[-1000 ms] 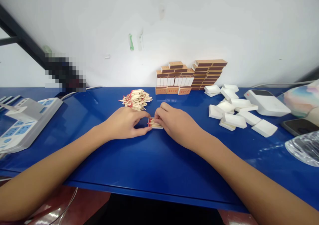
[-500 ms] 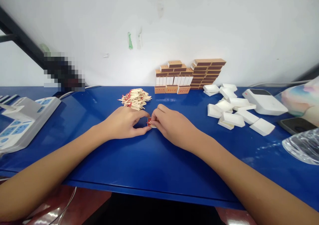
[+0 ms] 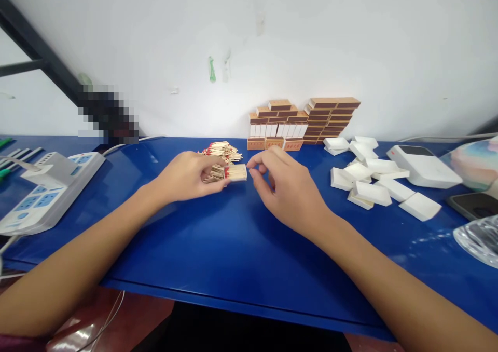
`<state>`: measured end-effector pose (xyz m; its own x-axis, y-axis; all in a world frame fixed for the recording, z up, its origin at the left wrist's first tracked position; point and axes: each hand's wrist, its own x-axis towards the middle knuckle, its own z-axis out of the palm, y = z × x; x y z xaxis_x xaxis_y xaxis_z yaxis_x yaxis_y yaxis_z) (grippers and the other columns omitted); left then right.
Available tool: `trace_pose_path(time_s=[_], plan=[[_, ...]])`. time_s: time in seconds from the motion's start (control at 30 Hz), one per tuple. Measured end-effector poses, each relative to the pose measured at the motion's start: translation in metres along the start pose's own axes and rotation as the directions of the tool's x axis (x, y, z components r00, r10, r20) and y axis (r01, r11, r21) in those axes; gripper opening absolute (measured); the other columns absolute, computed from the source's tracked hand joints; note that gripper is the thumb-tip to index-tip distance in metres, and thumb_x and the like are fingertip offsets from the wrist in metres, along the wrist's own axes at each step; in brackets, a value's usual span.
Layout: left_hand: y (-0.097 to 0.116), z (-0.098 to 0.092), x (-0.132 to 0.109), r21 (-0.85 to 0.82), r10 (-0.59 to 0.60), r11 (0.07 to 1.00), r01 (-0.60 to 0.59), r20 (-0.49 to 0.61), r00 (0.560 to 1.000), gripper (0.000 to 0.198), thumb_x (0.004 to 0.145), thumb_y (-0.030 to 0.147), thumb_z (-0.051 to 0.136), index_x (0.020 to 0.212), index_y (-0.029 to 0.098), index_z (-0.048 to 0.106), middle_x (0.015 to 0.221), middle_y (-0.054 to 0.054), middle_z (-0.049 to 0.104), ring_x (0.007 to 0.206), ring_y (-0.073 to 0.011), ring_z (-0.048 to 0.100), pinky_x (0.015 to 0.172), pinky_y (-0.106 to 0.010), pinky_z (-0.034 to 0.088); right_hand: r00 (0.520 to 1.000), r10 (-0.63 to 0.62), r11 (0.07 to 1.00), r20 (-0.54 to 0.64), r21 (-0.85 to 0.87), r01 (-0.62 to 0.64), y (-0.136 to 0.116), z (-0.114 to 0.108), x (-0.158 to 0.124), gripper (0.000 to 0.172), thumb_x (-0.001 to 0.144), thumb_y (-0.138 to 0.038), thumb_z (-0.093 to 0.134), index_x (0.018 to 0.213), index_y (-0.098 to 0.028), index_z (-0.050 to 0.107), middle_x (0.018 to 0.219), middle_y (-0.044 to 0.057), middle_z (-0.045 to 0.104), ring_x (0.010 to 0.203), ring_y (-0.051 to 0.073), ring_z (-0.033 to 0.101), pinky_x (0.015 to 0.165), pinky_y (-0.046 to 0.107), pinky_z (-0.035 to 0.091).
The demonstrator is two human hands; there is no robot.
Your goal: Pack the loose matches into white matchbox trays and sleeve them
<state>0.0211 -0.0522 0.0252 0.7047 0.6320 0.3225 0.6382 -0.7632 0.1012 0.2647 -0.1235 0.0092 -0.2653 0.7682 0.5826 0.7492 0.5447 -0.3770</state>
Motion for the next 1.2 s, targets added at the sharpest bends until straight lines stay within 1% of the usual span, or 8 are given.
trace_pose_path(time_s=[0.07,0.23,0.33,0.5,0.77,0.97,1.07,1.2], plan=[[-0.012,-0.005,0.002,0.034,-0.035,0.999,0.038,-0.063,0.997,0.034,0.09,0.048,0.064,0.1,0.017,0.076,0.065,-0.002,0.067,0.054,-0.0145,0.054,0.056,-0.028,0.032,0.999,-0.013,1.0,0.032,0.026,0.012,-0.002,0.004,0.001,0.01,0.101,-0.022,0.055,0.107,-0.023,0.063,0.089,0.003,0.06,0.068,0.016,0.054,0.065,0.03,0.044],[-0.033,-0.011,0.003,0.06,-0.068,0.995,0.077,-0.138,0.988,0.037,0.087,0.046,0.064,0.101,0.015,0.077,0.063,-0.002,0.066,0.053,-0.0136,0.052,0.057,-0.028,0.032,0.938,-0.111,0.99,0.33,0.121,0.075,-0.005,0.031,0.009,0.014,0.101,-0.027,0.058,0.112,-0.023,0.065,0.1,0.005,0.062,0.078,0.017,0.058,0.071,0.031,0.045],[-0.035,-0.011,0.002,0.074,-0.071,0.994,0.081,-0.129,0.989,0.037,0.088,0.046,0.064,0.105,0.016,0.077,0.066,-0.002,0.067,0.053,-0.0137,0.052,0.056,-0.028,0.031,0.944,-0.087,0.989,0.319,0.14,0.043,-0.006,0.047,0.018,0.005,0.099,-0.025,0.062,0.1,-0.021,0.065,0.101,0.004,0.063,0.078,0.016,0.057,0.071,0.03,0.043],[-0.031,-0.009,0.002,0.09,-0.056,0.994,0.066,-0.104,0.993,0.038,0.088,0.049,0.062,0.101,0.016,0.077,0.067,-0.004,0.067,0.055,-0.0157,0.055,0.056,-0.029,0.032,0.956,-0.112,0.98,0.272,0.189,0.062,-0.012,0.061,0.026,0.006,0.098,-0.026,0.065,0.096,-0.021,0.062,0.104,0.003,0.063,0.079,0.015,0.056,0.073,0.029,0.042],[-0.032,-0.01,0.003,0.071,-0.065,0.995,0.075,-0.135,0.989,0.04,0.088,0.049,0.062,0.102,0.015,0.078,0.065,-0.003,0.067,0.053,-0.0144,0.051,0.056,-0.029,0.031,0.934,-0.086,0.995,0.348,0.08,0.061,-0.021,0.07,0.03,0.011,0.104,-0.025,0.058,0.097,-0.017,0.062,0.111,0.008,0.064,0.089,0.018,0.062,0.078,0.032,0.045],[-0.034,-0.013,0.002,0.064,-0.108,0.991,0.116,-0.116,0.987,0.039,0.087,0.045,0.063,0.108,0.015,0.077,0.07,-0.004,0.069,0.056,-0.0152,0.052,0.057,-0.029,0.031,0.929,-0.102,0.992,0.357,-0.033,0.121,-0.018,0.055,0.025,0.014,0.106,-0.028,0.053,0.098,-0.018,0.06,0.107,0.009,0.064,0.085,0.02,0.062,0.074,0.033,0.046],[-0.029,-0.011,0.002,0.073,-0.104,0.991,0.112,-0.099,0.99,0.039,0.088,0.047,0.063,0.105,0.016,0.077,0.069,-0.004,0.069,0.056,-0.0153,0.054,0.057,-0.029,0.032,0.959,-0.11,0.987,0.263,-0.086,0.137,-0.004,0.034,0.022,0.012,0.105,-0.03,0.054,0.099,-0.021,0.059,0.103,0.008,0.063,0.082,0.021,0.061,0.072,0.033,0.045],[-0.016,-0.003,0.001,0.056,-0.019,0.998,0.021,-0.027,0.999,0.035,0.089,0.048,0.063,0.099,0.017,0.076,0.067,-0.004,0.069,0.057,-0.016,0.056,0.057,-0.029,0.033,0.988,-0.071,0.985,0.14,-0.144,0.091,0.017,0.012,0.023,0.012,0.103,-0.031,0.056,0.096,-0.022,0.059,0.098,0.007,0.062,0.081,0.021,0.061,0.069,0.033,0.044]])
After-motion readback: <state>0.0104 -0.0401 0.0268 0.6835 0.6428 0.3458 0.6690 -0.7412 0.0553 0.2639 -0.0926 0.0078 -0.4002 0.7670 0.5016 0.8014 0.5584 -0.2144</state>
